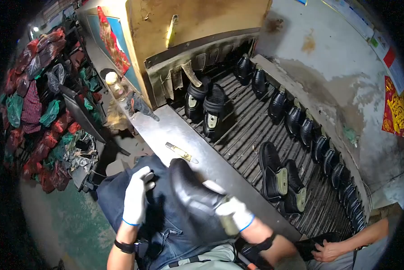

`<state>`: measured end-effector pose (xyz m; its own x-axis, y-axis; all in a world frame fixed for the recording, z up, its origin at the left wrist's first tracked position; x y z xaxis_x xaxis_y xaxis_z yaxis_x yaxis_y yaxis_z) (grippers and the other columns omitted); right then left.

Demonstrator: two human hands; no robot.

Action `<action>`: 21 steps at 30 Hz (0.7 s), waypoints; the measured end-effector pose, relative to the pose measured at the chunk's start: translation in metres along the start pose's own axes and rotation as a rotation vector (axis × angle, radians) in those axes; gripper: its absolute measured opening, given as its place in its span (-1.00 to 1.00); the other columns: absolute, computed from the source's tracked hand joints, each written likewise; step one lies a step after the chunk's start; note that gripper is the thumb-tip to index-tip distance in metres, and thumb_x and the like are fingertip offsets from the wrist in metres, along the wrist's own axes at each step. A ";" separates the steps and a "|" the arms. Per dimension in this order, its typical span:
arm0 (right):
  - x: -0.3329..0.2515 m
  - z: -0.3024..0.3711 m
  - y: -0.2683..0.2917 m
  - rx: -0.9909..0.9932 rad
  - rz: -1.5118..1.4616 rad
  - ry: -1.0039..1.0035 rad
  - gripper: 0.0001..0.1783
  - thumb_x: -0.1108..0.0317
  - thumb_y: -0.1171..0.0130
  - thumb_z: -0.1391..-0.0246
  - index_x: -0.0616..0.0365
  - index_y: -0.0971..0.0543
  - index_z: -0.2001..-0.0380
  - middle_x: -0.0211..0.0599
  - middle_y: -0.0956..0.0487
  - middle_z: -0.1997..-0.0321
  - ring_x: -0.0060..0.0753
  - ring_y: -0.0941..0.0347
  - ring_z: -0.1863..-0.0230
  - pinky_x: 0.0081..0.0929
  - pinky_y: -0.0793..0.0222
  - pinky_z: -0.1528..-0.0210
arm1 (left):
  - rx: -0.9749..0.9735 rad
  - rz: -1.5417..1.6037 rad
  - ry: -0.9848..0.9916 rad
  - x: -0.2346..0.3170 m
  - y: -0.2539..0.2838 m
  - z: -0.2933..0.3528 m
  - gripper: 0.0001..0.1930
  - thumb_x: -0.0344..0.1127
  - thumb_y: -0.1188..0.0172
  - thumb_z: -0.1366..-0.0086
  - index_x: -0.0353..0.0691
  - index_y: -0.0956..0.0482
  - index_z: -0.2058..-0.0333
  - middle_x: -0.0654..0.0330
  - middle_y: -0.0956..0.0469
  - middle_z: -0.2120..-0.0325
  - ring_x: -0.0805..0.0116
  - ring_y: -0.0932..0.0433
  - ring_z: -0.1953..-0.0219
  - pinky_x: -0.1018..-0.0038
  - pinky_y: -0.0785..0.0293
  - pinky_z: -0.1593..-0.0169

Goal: Clean and inspect shoes before placing them on a conveyor.

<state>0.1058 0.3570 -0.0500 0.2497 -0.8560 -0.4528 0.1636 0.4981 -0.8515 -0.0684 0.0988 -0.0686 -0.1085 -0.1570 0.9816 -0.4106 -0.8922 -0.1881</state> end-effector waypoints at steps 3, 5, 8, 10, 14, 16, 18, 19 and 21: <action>-0.072 0.018 0.139 0.205 0.159 0.184 -0.17 0.46 -0.25 -0.26 0.13 -0.26 -0.58 -0.33 -0.65 0.15 -0.48 -0.64 0.16 -0.53 -0.60 0.07 | -0.153 -0.917 -0.410 0.003 -0.017 0.026 -0.38 -0.21 -0.56 -0.20 -0.26 -0.61 -0.22 -0.15 -0.52 -0.32 -0.16 -0.51 -0.37 0.09 -0.47 -0.40; -0.138 0.004 0.123 0.622 0.543 0.186 -0.16 0.53 -0.31 -0.13 0.11 -0.37 -0.52 -0.47 -0.61 0.22 -0.54 -0.59 0.24 -0.53 -0.57 0.18 | -0.444 -1.141 -0.348 0.007 -0.039 0.045 -0.32 0.10 -0.47 -0.26 -0.23 -0.62 -0.22 -0.12 -0.48 -0.37 -0.25 -0.39 -0.44 -0.24 -0.26 -0.48; -0.200 -0.002 0.152 0.861 0.906 0.323 -0.12 0.54 -0.34 -0.02 0.22 -0.44 -0.49 -0.33 -0.67 0.08 -0.41 -0.61 0.15 -0.37 -0.59 0.02 | -0.636 -1.323 -0.476 -0.016 -0.074 0.068 -0.18 0.38 -0.32 -0.27 -0.17 -0.63 -0.26 -0.04 -0.49 -0.38 -0.25 -0.28 -0.50 -0.57 -0.09 -0.42; -0.213 0.000 0.175 1.031 1.226 0.455 -0.21 0.57 -0.31 -0.02 0.28 -0.52 -0.41 -0.24 -0.70 0.04 -0.32 -0.64 0.09 -0.31 -0.60 -0.09 | -0.630 -1.334 -0.530 -0.028 -0.086 0.071 -0.42 0.19 -0.32 -0.36 -0.08 -0.72 -0.18 0.08 -0.56 -0.30 -0.19 -0.36 -0.44 -0.53 -0.16 -0.37; -0.132 -0.070 0.067 0.769 1.521 0.888 -0.31 0.51 -0.33 -0.07 0.30 -0.57 -0.34 0.00 -0.59 -0.34 -0.22 -0.62 -0.19 -0.31 -0.57 -0.25 | -0.606 -1.262 -0.658 -0.066 -0.086 0.079 -0.73 -0.09 -0.34 -0.35 -0.05 -0.77 0.08 0.24 -0.66 -0.05 0.10 -0.50 -0.32 -0.39 -0.24 -0.37; -0.085 -0.112 0.018 0.451 1.609 0.619 -0.27 0.41 -0.39 -0.22 0.30 -0.47 -0.45 -0.11 -0.64 -0.25 -0.30 -0.59 -0.14 -0.39 -0.52 -0.26 | -0.612 -1.163 -0.679 -0.068 -0.093 0.082 -0.72 -0.11 -0.35 -0.34 -0.06 -0.77 0.06 0.24 -0.68 -0.05 0.09 -0.53 -0.31 -0.39 -0.24 -0.40; -0.042 -0.158 -0.026 0.271 1.590 0.361 -0.22 0.27 -0.41 -0.28 0.32 -0.42 -0.49 0.09 -0.58 -0.37 -0.09 -0.53 -0.37 -0.26 -0.39 -0.48 | -0.647 -1.131 -0.647 -0.070 -0.091 0.093 -0.69 -0.12 -0.34 -0.30 -0.04 -0.76 0.02 0.24 -0.69 -0.11 0.09 -0.53 -0.33 -0.38 -0.19 -0.46; -0.036 -0.167 -0.058 0.281 1.569 0.309 -0.21 0.26 -0.39 -0.29 0.32 -0.39 -0.50 0.11 -0.52 -0.43 -0.03 -0.46 -0.44 -0.20 -0.33 -0.53 | -0.645 -1.104 -0.664 -0.071 -0.093 0.104 -0.68 -0.13 -0.31 -0.30 -0.03 -0.76 0.02 0.24 -0.69 -0.11 0.10 -0.53 -0.33 -0.37 -0.19 -0.46; -0.030 -0.186 -0.053 0.422 1.655 0.646 -0.17 0.24 -0.38 -0.29 0.30 -0.35 -0.53 0.16 -0.42 -0.53 0.08 -0.34 -0.55 -0.10 -0.22 -0.60 | -0.742 -1.131 -0.674 -0.073 -0.102 0.129 -0.66 -0.12 -0.25 -0.28 -0.01 -0.76 0.01 0.24 -0.69 -0.12 0.14 -0.51 -0.35 -0.32 -0.20 -0.45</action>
<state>-0.0877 0.3305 -0.0405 0.0372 0.6360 -0.7708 0.3874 0.7018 0.5978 0.0987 0.1468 -0.1167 0.9070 0.1025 0.4085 -0.3645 -0.2949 0.8833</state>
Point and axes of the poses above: each hand's wrist, its own z-axis away from the middle knuckle, its own y-axis out of the back of the hand, x = y × z, the point moved 3 cm from there along -z, towards the middle knuckle
